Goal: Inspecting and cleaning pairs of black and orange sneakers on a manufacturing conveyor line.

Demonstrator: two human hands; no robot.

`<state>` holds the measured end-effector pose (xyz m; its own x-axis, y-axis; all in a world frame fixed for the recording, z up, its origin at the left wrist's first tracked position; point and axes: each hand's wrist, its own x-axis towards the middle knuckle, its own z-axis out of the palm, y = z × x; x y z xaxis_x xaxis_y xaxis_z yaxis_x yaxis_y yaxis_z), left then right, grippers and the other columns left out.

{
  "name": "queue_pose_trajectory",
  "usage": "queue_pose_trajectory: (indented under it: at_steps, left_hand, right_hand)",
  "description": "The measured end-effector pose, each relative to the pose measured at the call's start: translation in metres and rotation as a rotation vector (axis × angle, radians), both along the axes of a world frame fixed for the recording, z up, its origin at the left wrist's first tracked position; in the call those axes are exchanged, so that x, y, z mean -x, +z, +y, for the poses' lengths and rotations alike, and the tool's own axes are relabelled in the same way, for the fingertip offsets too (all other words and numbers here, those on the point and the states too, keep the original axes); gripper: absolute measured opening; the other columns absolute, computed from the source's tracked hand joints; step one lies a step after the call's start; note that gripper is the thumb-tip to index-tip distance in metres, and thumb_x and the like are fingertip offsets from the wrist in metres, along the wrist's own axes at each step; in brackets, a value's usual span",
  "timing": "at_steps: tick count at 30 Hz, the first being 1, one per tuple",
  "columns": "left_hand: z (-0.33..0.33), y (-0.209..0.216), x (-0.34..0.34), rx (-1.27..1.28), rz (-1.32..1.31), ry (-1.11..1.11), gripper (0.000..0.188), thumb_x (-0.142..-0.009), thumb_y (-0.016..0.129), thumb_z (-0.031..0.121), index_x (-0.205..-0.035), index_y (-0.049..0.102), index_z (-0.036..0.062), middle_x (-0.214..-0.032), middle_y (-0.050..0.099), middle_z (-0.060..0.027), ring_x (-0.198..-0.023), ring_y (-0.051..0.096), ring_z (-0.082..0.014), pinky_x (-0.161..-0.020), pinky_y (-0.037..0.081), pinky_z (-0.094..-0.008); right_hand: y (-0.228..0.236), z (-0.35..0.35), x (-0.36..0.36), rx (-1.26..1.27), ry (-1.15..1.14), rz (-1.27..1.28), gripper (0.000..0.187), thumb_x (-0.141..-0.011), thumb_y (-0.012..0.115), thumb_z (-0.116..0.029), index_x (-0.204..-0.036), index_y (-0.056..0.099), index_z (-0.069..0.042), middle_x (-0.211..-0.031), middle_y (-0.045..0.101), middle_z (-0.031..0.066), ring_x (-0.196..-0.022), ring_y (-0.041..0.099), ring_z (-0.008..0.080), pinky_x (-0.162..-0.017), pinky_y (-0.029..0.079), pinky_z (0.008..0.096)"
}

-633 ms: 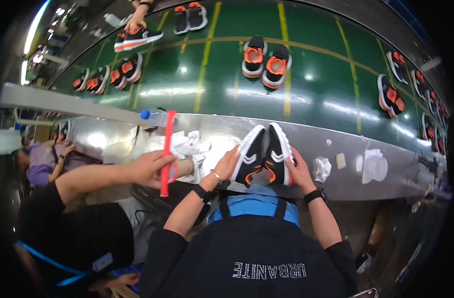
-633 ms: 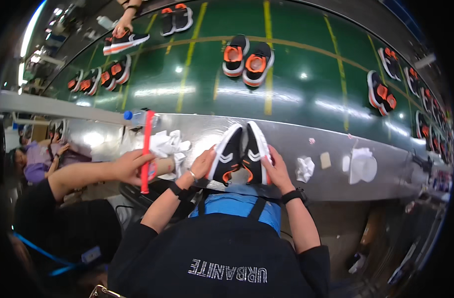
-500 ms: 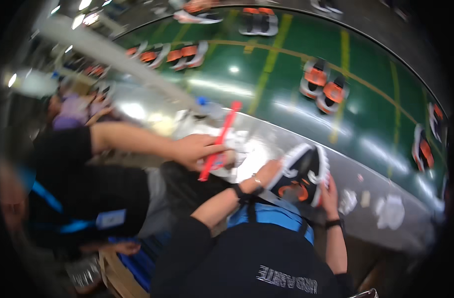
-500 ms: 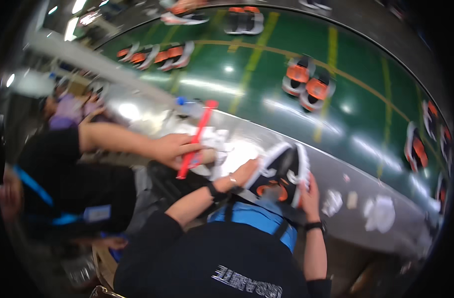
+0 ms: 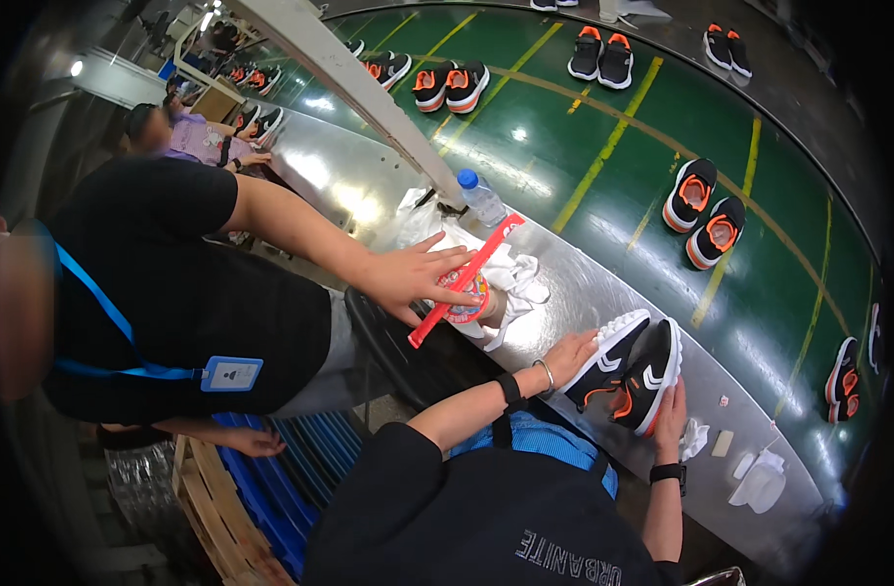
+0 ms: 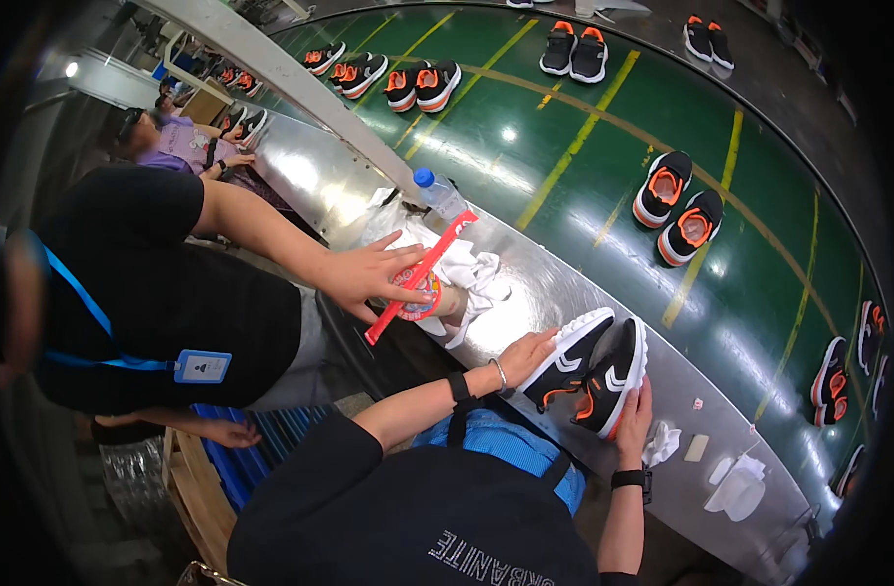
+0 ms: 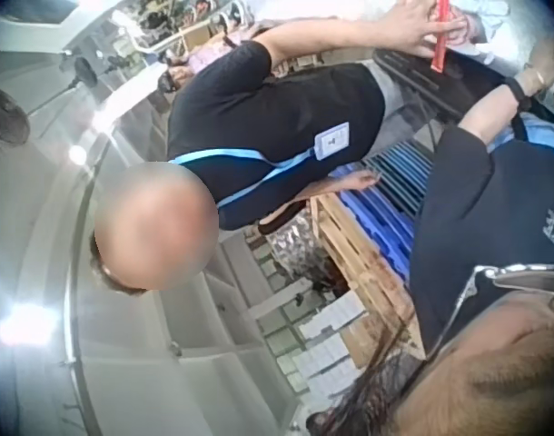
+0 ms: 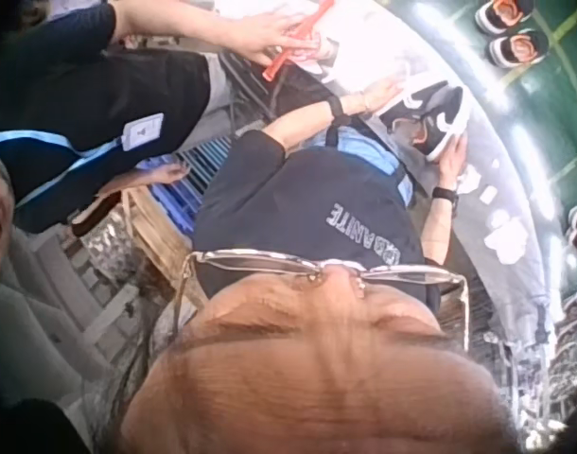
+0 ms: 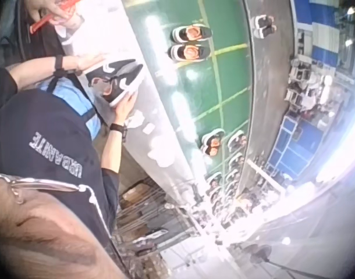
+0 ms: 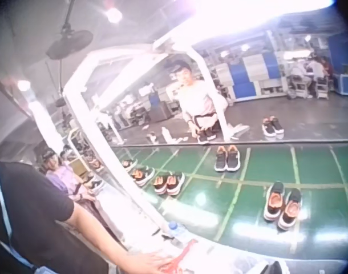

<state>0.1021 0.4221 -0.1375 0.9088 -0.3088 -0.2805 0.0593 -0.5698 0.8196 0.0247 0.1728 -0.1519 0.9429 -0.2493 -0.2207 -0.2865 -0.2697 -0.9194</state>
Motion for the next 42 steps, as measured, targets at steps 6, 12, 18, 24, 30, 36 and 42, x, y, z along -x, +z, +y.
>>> queue_pose_trajectory:
  at_steps: [6, 12, 18, 24, 30, 36, 42]
  left_hand:
    - [0.003, 0.006, -0.003, -0.145, -0.062, -0.008, 0.041, -0.089, 0.041, 0.030, -0.120, 0.046, 0.0037, -0.098, 0.053, -0.0230, -0.093, 0.051, -0.0350, -0.083, 0.040, -0.0377]
    - [0.007, 0.055, 0.038, -0.067, -0.505, 0.312, 0.036, -0.083, 0.053, 0.017, -0.116, 0.047, 0.0048, -0.104, 0.047, -0.0172, -0.096, 0.049, -0.0300, -0.083, 0.041, -0.0335]
    - [0.017, 0.078, 0.081, -0.017, -0.543, 0.516, 0.017, -0.081, 0.056, 0.017, -0.078, 0.056, 0.0009, -0.086, 0.053, -0.0104, -0.077, 0.055, -0.0243, -0.070, 0.044, -0.0325]
    - [0.011, 0.054, 0.117, -0.045, -0.328, 0.509, 0.018, -0.078, 0.061, 0.019, -0.075, 0.058, 0.0019, -0.076, 0.055, -0.0100, -0.070, 0.056, -0.0228, -0.065, 0.044, -0.0319]
    - [-0.002, 0.051, 0.109, -0.009, -0.294, 0.640, 0.035, -0.078, 0.060, 0.019, -0.108, 0.053, 0.0012, -0.094, 0.058, -0.0151, -0.089, 0.056, -0.0270, -0.081, 0.044, -0.0325]
    - [-0.011, 0.022, 0.038, -0.171, -0.249, 0.428, 0.050, -0.082, 0.053, 0.036, -0.113, 0.049, -0.0030, -0.101, 0.056, -0.0203, -0.098, 0.053, -0.0327, -0.084, 0.042, -0.0372]
    - [-0.008, 0.025, -0.007, -0.137, 0.159, -0.014, 0.061, -0.083, 0.044, 0.049, -0.119, 0.046, -0.0001, -0.107, 0.054, -0.0253, -0.100, 0.052, -0.0367, -0.086, 0.040, -0.0386]
  right_hand:
    - [0.003, 0.005, -0.006, -0.012, 0.086, -0.038, 0.045, -0.092, 0.038, -0.027, -0.125, 0.037, 0.003, -0.123, 0.045, 0.0174, -0.114, 0.042, 0.0251, -0.096, 0.029, 0.0318]
    - [0.014, 0.007, -0.008, -0.061, 0.203, -0.041, 0.046, -0.092, 0.038, -0.026, -0.127, 0.033, 0.004, -0.125, 0.041, 0.0204, -0.117, 0.038, 0.0271, -0.099, 0.026, 0.0325]
    - [-0.006, -0.013, -0.008, -0.039, 0.228, -0.036, 0.056, -0.093, 0.034, -0.035, -0.128, 0.028, 0.007, -0.130, 0.033, 0.0236, -0.121, 0.033, 0.0307, -0.100, 0.025, 0.0344]
    - [-0.016, -0.023, -0.011, -0.150, 0.247, 0.040, 0.061, -0.092, 0.032, -0.040, -0.129, 0.024, 0.008, -0.131, 0.030, 0.0235, -0.121, 0.032, 0.0306, -0.100, 0.025, 0.0342]
    - [0.009, -0.002, -0.014, 0.010, 0.290, 0.006, 0.055, -0.093, 0.034, -0.035, -0.126, 0.031, 0.009, -0.127, 0.037, 0.0244, -0.119, 0.035, 0.0311, -0.100, 0.025, 0.0336]
    - [-0.004, -0.004, -0.009, -0.035, 0.186, -0.057, 0.049, -0.093, 0.034, -0.037, -0.120, 0.040, 0.003, -0.114, 0.050, 0.0157, -0.106, 0.046, 0.0221, -0.092, 0.033, 0.0301]
    - [-0.003, -0.008, -0.001, -0.020, 0.102, 0.009, 0.046, -0.093, 0.035, -0.031, -0.125, 0.038, 0.002, -0.122, 0.045, 0.0173, -0.112, 0.043, 0.0250, -0.094, 0.032, 0.0321]
